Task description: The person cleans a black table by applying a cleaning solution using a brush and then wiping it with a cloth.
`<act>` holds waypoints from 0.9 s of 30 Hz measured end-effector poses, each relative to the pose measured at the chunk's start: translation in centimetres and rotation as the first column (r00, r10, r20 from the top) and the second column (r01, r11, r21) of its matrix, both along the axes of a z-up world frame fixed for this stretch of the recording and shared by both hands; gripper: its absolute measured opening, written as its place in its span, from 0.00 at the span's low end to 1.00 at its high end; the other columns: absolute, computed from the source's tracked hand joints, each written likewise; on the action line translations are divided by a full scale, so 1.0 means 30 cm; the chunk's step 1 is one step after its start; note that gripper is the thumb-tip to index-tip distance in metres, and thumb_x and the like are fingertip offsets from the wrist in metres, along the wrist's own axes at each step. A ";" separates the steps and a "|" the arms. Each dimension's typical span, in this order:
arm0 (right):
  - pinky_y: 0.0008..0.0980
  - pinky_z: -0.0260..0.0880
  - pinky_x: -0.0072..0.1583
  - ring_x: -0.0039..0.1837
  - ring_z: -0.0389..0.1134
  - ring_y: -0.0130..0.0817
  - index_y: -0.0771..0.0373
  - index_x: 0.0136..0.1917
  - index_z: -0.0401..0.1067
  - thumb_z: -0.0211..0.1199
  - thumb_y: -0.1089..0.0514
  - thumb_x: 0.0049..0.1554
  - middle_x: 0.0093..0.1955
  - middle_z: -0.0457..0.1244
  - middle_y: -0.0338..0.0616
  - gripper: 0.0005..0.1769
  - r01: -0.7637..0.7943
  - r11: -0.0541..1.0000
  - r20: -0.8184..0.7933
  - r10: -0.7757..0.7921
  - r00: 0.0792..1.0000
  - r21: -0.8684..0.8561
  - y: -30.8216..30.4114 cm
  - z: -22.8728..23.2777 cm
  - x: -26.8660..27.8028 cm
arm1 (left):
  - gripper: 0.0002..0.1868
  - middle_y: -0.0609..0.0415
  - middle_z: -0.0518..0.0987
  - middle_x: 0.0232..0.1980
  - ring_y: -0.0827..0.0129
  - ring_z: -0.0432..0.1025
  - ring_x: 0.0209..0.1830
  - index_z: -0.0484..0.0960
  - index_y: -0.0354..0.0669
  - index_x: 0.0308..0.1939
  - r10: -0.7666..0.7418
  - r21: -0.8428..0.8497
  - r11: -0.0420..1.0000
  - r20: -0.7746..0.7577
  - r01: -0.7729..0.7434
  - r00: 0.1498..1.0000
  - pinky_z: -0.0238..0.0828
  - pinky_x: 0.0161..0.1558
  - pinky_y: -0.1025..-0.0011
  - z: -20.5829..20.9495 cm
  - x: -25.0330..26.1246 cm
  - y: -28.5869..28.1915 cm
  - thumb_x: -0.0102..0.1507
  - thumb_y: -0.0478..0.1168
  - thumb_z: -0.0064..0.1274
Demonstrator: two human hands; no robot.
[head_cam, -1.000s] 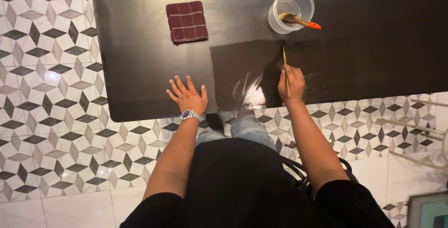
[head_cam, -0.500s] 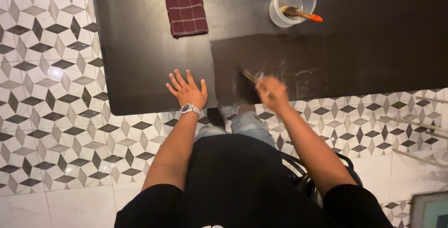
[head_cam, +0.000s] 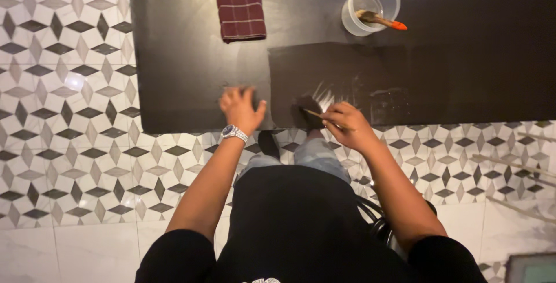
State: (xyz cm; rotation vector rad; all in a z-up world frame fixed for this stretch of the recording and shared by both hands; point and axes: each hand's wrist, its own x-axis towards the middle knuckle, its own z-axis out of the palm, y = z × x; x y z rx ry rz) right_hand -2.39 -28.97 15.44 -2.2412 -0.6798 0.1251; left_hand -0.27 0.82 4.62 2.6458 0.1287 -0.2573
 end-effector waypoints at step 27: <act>0.42 0.71 0.58 0.57 0.71 0.50 0.63 0.58 0.76 0.71 0.52 0.56 0.54 0.70 0.53 0.19 0.214 0.976 -0.026 -0.215 0.976 -0.038 -0.360 -0.151 -0.004 | 0.08 0.45 0.80 0.43 0.48 0.75 0.45 0.78 0.39 0.39 -0.118 -0.380 0.847 0.548 0.372 0.828 0.74 0.46 0.58 0.040 0.219 -0.346 0.57 0.29 0.58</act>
